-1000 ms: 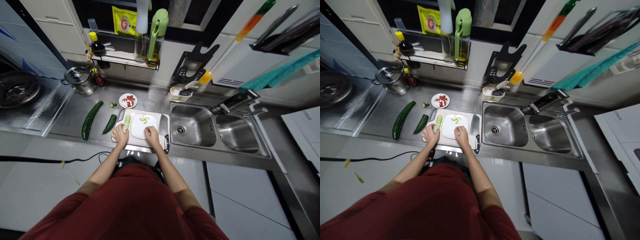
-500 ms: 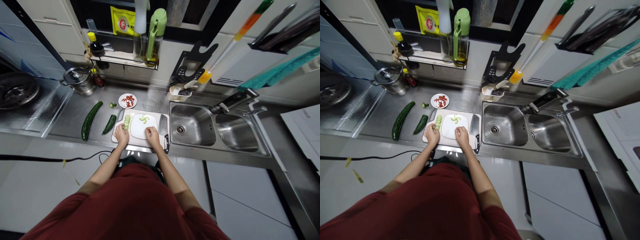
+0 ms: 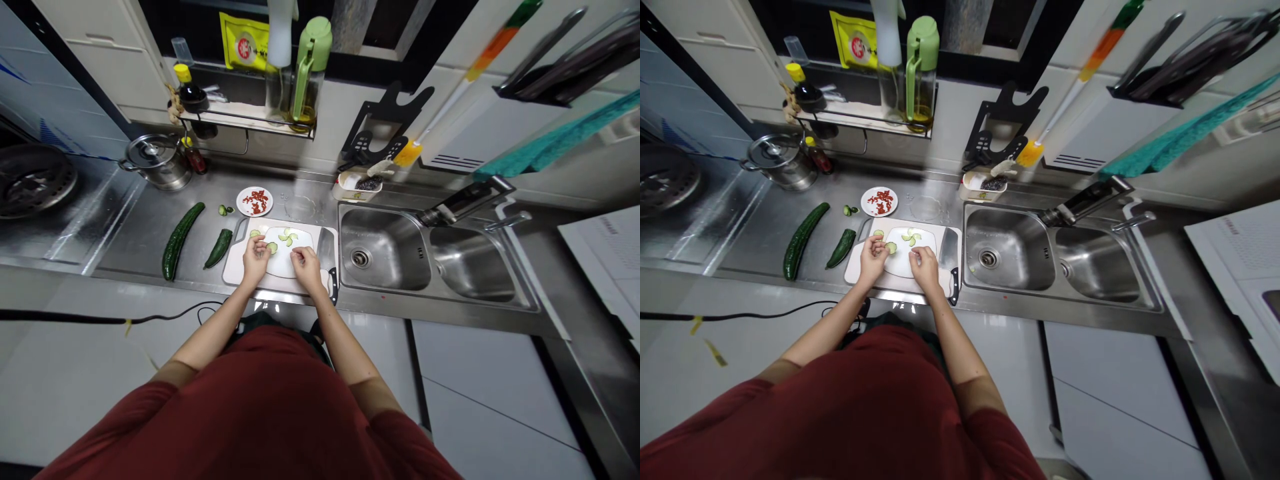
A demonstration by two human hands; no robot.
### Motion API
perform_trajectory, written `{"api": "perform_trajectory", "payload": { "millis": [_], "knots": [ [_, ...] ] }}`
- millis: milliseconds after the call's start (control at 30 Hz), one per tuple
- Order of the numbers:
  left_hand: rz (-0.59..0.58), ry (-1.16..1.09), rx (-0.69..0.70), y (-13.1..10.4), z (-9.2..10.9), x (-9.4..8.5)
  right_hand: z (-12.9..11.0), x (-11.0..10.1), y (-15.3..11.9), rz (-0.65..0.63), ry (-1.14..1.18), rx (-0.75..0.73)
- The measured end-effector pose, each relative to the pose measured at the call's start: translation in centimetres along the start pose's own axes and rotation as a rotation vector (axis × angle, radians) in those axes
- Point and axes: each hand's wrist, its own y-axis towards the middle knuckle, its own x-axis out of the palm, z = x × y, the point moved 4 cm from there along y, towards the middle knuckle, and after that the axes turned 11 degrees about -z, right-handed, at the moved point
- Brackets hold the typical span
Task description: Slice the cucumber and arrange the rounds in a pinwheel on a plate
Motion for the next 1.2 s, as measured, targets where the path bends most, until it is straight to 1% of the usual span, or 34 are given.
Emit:
{"api": "perform_trajectory", "payload": {
  "millis": [67,133,300,433,567,767,900,967,1000,1033,1133,1200],
  "knots": [
    [-0.100,-0.102,-0.019,0.6,0.9,0.6,-0.7,-0.7,0.4,0.029,0.036,-0.017],
    [-0.160,-0.180,-0.019,0.9,1.9,0.9,-1.3,-1.4,0.9,0.048,0.072,-0.030],
    [-0.231,-0.328,-0.004,1.0,3.9,1.5,-2.3,-2.3,1.7,0.020,0.195,-0.051],
    [-0.280,-0.357,0.008,0.8,4.9,1.8,-2.9,-2.4,2.0,-0.009,0.282,-0.082],
    [-0.280,-0.344,0.011,0.8,5.1,2.0,-3.1,-2.3,2.2,-0.016,0.325,-0.110],
    [-0.269,-0.295,0.005,0.9,4.9,2.2,-2.5,-2.0,2.3,-0.026,0.325,-0.073],
    [-0.161,-0.250,-0.003,0.8,4.5,1.8,-1.9,-2.2,2.5,0.011,0.334,-0.038],
    [-0.138,-0.299,-0.065,0.7,4.1,1.8,-1.6,-2.4,2.5,0.030,0.338,-0.036],
    [-0.154,-0.333,-0.123,0.6,3.9,1.9,-1.5,-2.5,2.5,0.035,0.339,-0.040],
    [-0.188,-0.369,-0.197,0.6,3.7,2.1,-1.5,-2.6,2.5,0.040,0.339,-0.045],
    [-0.340,-0.494,-0.435,0.4,3.3,3.0,-1.6,-2.9,2.6,0.035,0.331,-0.066],
    [-0.421,-0.593,-0.539,0.3,3.4,3.5,-1.7,-3.0,2.6,0.020,0.326,-0.085]
  ]
}}
